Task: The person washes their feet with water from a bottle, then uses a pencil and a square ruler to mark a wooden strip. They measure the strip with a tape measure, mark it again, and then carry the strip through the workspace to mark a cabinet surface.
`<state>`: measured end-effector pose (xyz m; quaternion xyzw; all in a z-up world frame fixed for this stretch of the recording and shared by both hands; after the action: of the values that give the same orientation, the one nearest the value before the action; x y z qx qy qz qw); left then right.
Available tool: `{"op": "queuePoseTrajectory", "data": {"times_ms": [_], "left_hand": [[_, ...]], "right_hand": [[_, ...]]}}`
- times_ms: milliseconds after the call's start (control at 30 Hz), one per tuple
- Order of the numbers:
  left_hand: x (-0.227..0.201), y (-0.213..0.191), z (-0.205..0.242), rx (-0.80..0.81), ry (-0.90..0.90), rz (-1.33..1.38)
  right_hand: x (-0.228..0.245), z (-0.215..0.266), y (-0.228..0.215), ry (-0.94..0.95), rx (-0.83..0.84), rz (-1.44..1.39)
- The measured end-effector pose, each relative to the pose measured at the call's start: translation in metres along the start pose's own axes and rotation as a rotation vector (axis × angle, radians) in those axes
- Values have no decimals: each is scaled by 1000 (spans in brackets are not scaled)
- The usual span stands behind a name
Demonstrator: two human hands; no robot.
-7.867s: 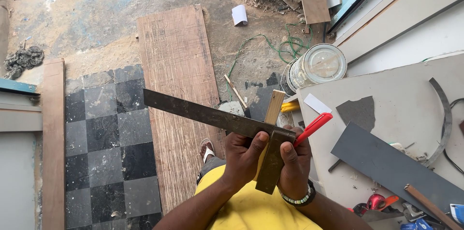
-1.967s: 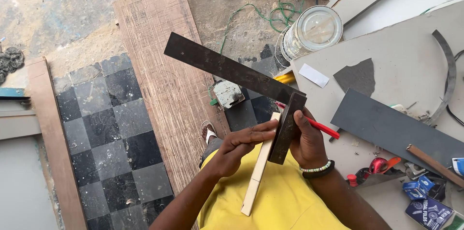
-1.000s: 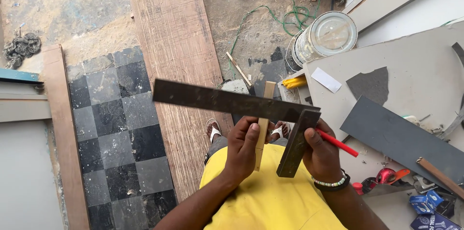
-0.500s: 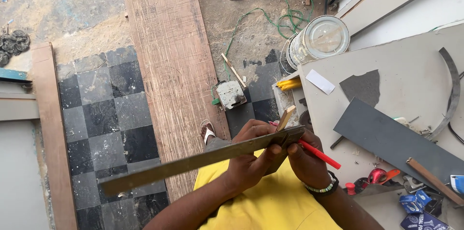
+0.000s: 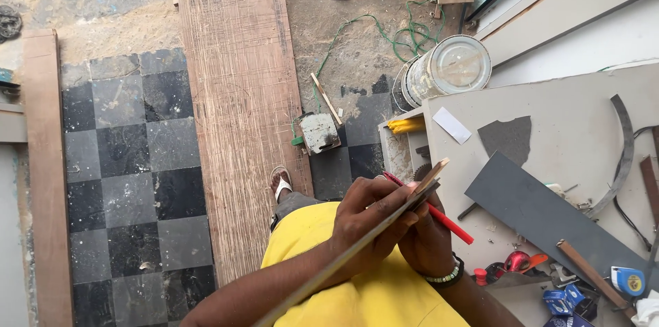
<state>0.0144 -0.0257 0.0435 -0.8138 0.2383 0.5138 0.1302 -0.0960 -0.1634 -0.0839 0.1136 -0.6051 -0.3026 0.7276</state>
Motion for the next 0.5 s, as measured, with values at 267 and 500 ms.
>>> {"op": "queuePoseTrajectory", "data": {"times_ms": [267, 500], "left_hand": [[3, 5, -15, 86, -36, -60], [0, -1, -24, 75, -34, -98]], "right_hand": [[-5, 0, 0, 42, 9, -170], [-2, -6, 6, 65, -32, -162]]}}
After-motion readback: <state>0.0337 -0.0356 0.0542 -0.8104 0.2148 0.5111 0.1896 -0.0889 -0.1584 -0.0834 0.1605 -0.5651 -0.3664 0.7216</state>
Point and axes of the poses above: each hand's wrist, its own z-axis away from the middle knuckle, its own y-axis out of the palm, x = y × z, the point moved 4 cm from there along -z, towards the middle knuckle, and after that the axes turned 15 degrees about z, right-handed, at the moved point
